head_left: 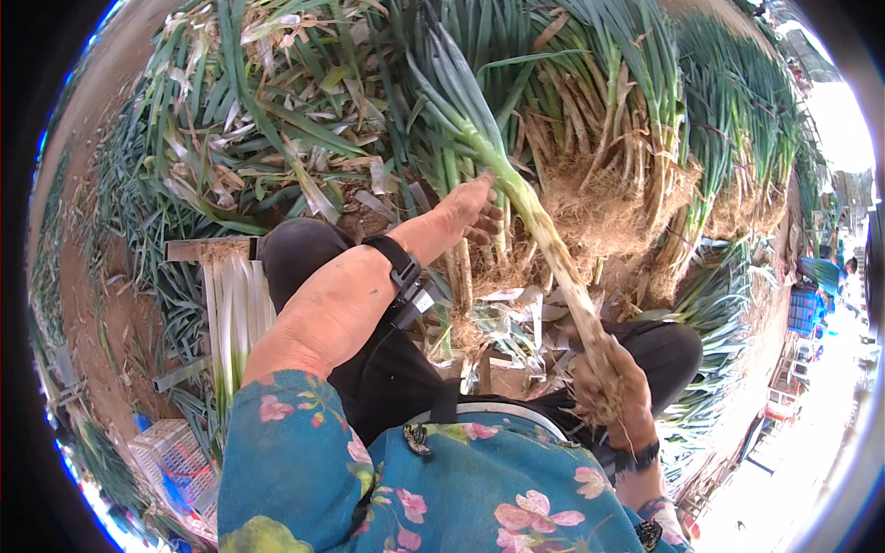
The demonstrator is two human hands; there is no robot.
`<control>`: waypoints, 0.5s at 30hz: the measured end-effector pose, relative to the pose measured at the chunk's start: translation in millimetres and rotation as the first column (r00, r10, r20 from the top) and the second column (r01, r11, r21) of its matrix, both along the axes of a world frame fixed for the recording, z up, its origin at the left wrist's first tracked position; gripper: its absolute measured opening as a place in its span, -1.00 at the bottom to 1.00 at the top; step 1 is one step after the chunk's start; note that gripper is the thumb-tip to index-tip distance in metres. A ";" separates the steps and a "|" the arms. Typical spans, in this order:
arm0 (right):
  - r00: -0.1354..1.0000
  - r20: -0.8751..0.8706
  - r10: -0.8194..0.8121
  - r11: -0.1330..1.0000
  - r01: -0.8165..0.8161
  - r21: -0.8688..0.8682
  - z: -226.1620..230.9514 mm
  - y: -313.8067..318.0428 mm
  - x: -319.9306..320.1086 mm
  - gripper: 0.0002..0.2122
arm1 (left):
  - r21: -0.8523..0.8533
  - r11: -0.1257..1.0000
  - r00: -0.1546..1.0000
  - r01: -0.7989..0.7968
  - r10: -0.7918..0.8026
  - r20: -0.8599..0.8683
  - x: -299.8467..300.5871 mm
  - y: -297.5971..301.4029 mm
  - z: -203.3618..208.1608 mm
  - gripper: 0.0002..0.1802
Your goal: The person cleans leeks by hand by peeling away the outer layers and pulling off the roots. They place the cleaned leeks into a metal frame and then gather more from a large pile to repeat the process.
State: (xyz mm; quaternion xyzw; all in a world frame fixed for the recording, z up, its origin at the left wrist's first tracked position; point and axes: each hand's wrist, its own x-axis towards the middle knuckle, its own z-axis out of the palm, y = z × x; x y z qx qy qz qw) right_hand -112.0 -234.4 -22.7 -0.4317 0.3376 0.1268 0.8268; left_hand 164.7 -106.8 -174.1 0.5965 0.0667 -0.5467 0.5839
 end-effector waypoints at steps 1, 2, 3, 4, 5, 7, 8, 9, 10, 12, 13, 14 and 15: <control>0.999 0.049 -0.016 0.999 0.019 -0.048 10.4 0.6 -12.5 -0.44 | -0.040 0.997 0.998 -0.058 0.057 -0.033 -2.6 -1.7 0.4 -0.41; 0.998 0.054 -0.025 0.998 0.028 -0.051 16.2 -2.5 -27.5 -0.44 | -0.075 0.990 0.991 -0.120 0.115 -0.064 -6.3 -2.6 2.3 -0.41; 0.996 0.089 -0.016 0.999 0.020 -0.041 22.7 -8.6 -42.9 -0.40 | -0.082 0.991 0.993 -0.107 0.102 -0.062 -10.1 -6.1 7.8 -0.41; 0.992 0.126 -0.006 1.000 0.010 -0.030 27.8 -13.4 -56.8 -0.35 | -0.185 0.977 0.991 -0.110 0.093 -0.098 -13.8 -8.9 13.9 -0.42; 0.991 0.132 -0.024 0.999 0.029 -0.041 30.2 -16.5 -70.1 -0.35 | -0.290 0.951 0.989 -0.108 0.072 -0.131 -17.2 -14.3 22.7 -0.42; 0.992 0.125 -0.020 1.000 0.022 -0.019 30.8 -19.2 -91.1 -0.26 | -0.399 0.910 0.989 -0.109 0.059 -0.136 -29.9 -20.8 40.7 -0.47; 0.986 0.169 -0.016 1.000 0.016 0.000 28.9 -19.1 -96.4 -0.28 | -0.444 0.877 0.977 -0.185 0.114 -0.182 -34.7 -26.0 47.2 -0.53; 0.983 0.181 -0.022 1.000 0.023 -0.007 29.4 -16.5 -99.7 -0.28 | -0.483 0.836 0.959 -0.261 0.166 -0.230 -38.7 -30.4 53.7 -0.59; 0.978 0.180 -0.109 0.990 0.091 0.104 30.1 -12.0 -101.3 -0.29 | -0.515 0.801 0.948 -0.305 0.202 -0.247 -42.0 -33.4 60.4 -0.69; 0.953 0.199 -0.228 0.945 0.167 0.282 25.4 -8.2 -104.3 -0.31 | -0.589 0.757 0.959 -0.282 0.208 -0.192 -42.1 -33.2 66.5 -0.71; 0.951 0.214 -0.224 0.946 0.160 0.281 20.8 -7.3 -103.6 -0.31 | -0.653 0.711 0.964 -0.263 0.220 -0.148 -41.0 -32.1 70.0 -0.73; 0.936 0.242 -0.255 0.924 0.162 0.346 15.3 -6.9 -101.1 -0.31 | -0.674 0.685 0.959 -0.276 0.243 -0.146 -39.8 -33.0 74.9 -0.78; 0.920 0.268 -0.285 0.897 0.158 0.412 9.2 -7.7 -98.6 -0.32 | -0.680 0.683 0.961 -0.267 0.243 -0.134 -38.7 -31.4 87.3 -0.78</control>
